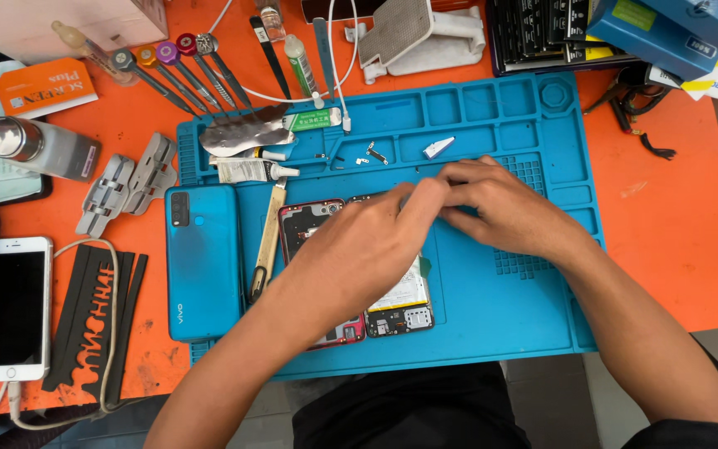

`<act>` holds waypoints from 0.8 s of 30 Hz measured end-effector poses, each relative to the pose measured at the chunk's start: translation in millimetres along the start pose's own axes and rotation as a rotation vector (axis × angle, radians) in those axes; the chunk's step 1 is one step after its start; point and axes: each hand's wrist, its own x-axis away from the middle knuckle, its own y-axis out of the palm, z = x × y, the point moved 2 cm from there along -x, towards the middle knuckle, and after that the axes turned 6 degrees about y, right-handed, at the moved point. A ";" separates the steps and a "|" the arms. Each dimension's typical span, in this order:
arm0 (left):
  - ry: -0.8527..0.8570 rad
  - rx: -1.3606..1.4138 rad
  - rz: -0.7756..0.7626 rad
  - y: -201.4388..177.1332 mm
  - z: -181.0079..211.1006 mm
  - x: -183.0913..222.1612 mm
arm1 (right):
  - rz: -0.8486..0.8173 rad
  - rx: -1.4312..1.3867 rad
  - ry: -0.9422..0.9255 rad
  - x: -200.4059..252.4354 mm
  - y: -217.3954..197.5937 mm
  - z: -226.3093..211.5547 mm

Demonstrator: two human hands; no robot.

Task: The person disassembles a red smartphone by removing screws from the internal frame using a screwdriver. They then reassemble the device by placing the back cover onto the chassis and pressing it into place.

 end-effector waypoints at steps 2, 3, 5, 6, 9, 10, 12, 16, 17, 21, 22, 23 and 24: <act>0.005 0.009 0.048 -3.9 3.3 0.1 | -0.002 -0.007 0.003 -0.3 -1.7 -2.7; 0.010 0.020 0.094 -6.2 5.1 0.2 | -0.005 -0.016 0.007 -0.4 -2.6 -4.0; 0.000 -0.148 0.166 4.8 -1.5 0.2 | 0.006 -0.019 0.001 -0.5 -2.7 -4.8; -0.010 -0.317 0.238 9.4 -4.5 0.5 | 0.016 -0.021 -0.005 -1.1 -3.2 -5.3; -0.044 0.299 -0.054 -10.1 -1.6 0.1 | 0.001 -0.006 0.013 -0.6 -1.3 -2.6; -0.044 0.299 -0.054 -1.8 -2.8 -0.4 | 0.002 -0.005 0.014 -0.6 -1.7 -3.9; 0.013 -0.267 0.301 6.6 -3.9 -1.3 | 0.003 -0.015 0.011 -1.1 -3.0 -5.9; -0.001 0.209 0.060 -1.3 -2.7 -0.3 | 0.006 -0.012 0.003 -1.6 -4.0 -7.4; 0.009 0.106 0.126 0.4 -0.8 -0.1 | 0.009 -0.010 0.008 -1.3 -3.2 -6.1; 0.027 -0.199 0.270 7.6 -3.7 3.9 | 0.020 -0.037 -0.004 -2.0 -4.2 -8.2; 0.028 -0.200 0.272 2.7 -3.5 4.9 | 0.021 -0.035 -0.004 -2.0 -3.5 -7.0; 0.052 -0.005 0.192 -0.4 -3.4 5.4 | 0.015 -0.025 -0.001 -1.9 -2.7 -5.7; 0.079 0.189 0.111 -3.6 -2.9 6.1 | 0.009 -0.015 0.003 -1.7 -2.0 -4.6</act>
